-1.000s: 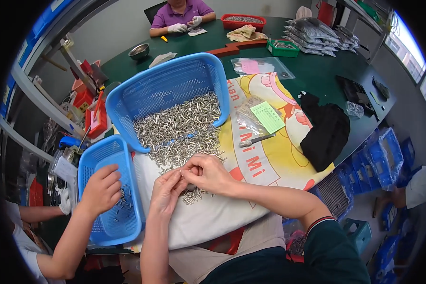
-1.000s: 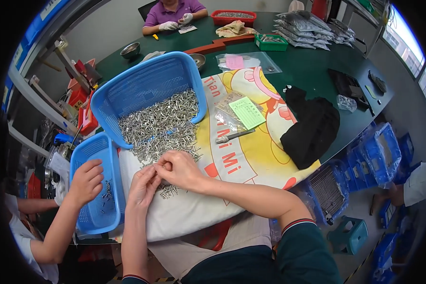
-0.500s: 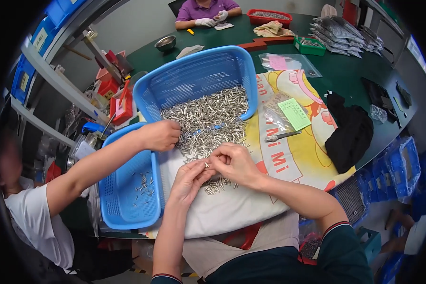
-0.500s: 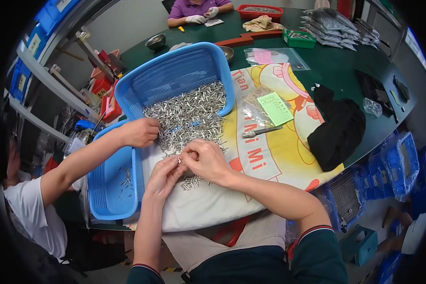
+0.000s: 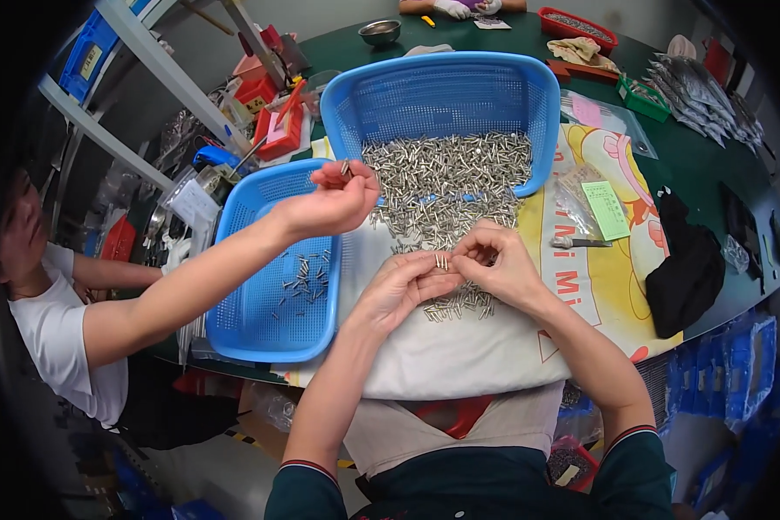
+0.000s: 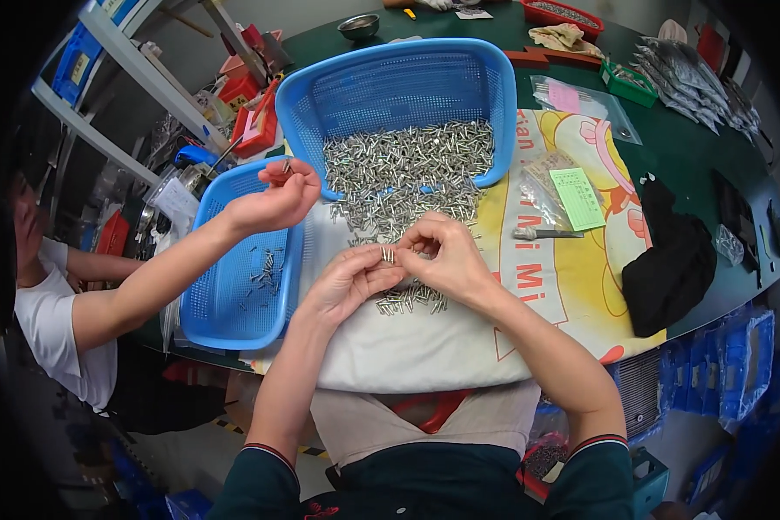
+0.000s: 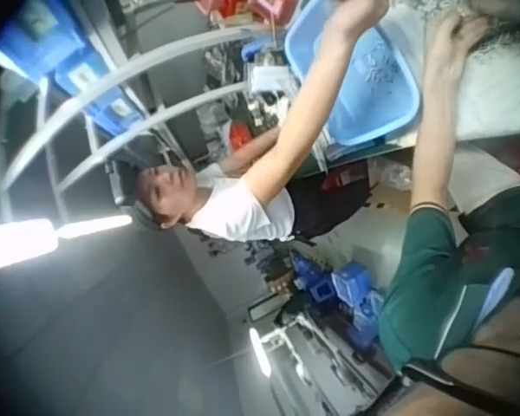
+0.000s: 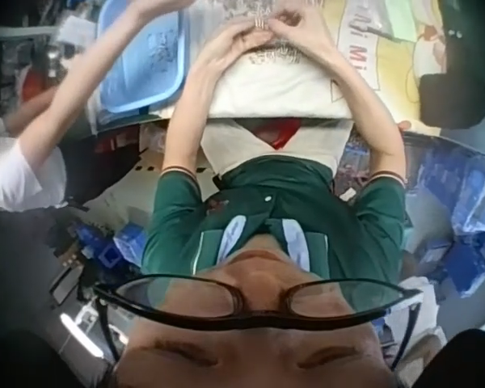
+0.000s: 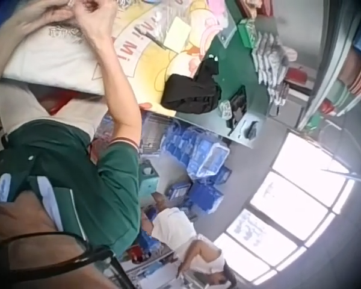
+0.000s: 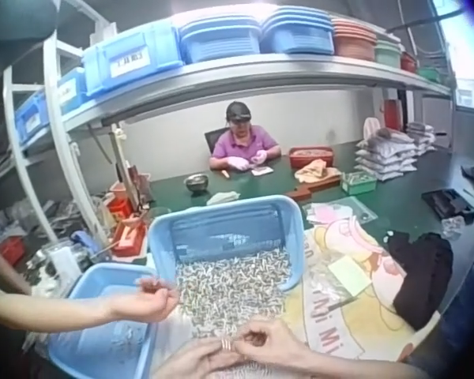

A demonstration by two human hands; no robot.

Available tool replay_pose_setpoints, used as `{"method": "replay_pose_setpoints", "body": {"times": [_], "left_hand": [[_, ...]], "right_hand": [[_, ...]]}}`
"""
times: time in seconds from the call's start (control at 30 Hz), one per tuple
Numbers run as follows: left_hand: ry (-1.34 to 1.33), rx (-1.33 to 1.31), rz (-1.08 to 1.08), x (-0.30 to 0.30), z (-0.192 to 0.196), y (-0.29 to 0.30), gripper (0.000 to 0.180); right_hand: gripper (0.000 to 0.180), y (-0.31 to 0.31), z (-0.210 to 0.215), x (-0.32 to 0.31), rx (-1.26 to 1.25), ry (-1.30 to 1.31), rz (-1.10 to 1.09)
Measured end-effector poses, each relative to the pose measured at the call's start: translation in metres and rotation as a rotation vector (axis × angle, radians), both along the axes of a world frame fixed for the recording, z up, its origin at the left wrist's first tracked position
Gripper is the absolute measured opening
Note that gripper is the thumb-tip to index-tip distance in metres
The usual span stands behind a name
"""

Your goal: Sorting and inspecting small metal screws at an industrial workbench.

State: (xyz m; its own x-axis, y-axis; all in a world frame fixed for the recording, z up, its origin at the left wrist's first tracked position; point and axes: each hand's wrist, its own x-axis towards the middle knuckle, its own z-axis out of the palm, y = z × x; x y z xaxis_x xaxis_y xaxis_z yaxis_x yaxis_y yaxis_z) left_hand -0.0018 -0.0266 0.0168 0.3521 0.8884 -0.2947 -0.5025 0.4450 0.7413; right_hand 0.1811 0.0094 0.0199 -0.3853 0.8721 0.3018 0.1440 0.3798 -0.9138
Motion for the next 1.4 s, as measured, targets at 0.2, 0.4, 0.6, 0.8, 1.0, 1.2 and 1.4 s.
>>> {"method": "replay_pose_setpoints", "body": {"times": [0.2,0.4,0.6,0.8,1.0,1.2,1.4], "left_hand": [[0.037,0.049,-0.049,0.003,0.002,-0.002,0.03],[0.071,0.079,-0.086,-0.001,0.0,-0.003,0.03],[0.097,0.052,-0.049,0.003,0.005,-0.004,0.028],[0.137,0.032,-0.068,0.003,0.008,-0.012,0.024],[0.228,0.111,-0.046,-0.011,0.068,-0.052,0.023],[1.011,0.524,0.416,-0.066,0.108,-0.05,0.024],[1.703,0.912,0.486,-0.036,0.09,-0.076,0.023]], "right_hand": [[0.006,-0.002,0.0,0.0,0.005,-0.06,0.045],[0.007,-0.003,0.002,-0.001,0.021,-0.064,0.045],[0.007,-0.003,0.002,0.001,0.01,-0.03,0.021],[0.006,0.009,0.002,0.005,0.111,0.059,-0.259],[0.005,0.018,-0.003,0.011,0.095,0.026,-0.311],[0.008,0.014,-0.001,0.011,0.148,-0.189,-0.167],[0.016,0.005,0.014,0.026,0.151,-0.555,0.02]]}}
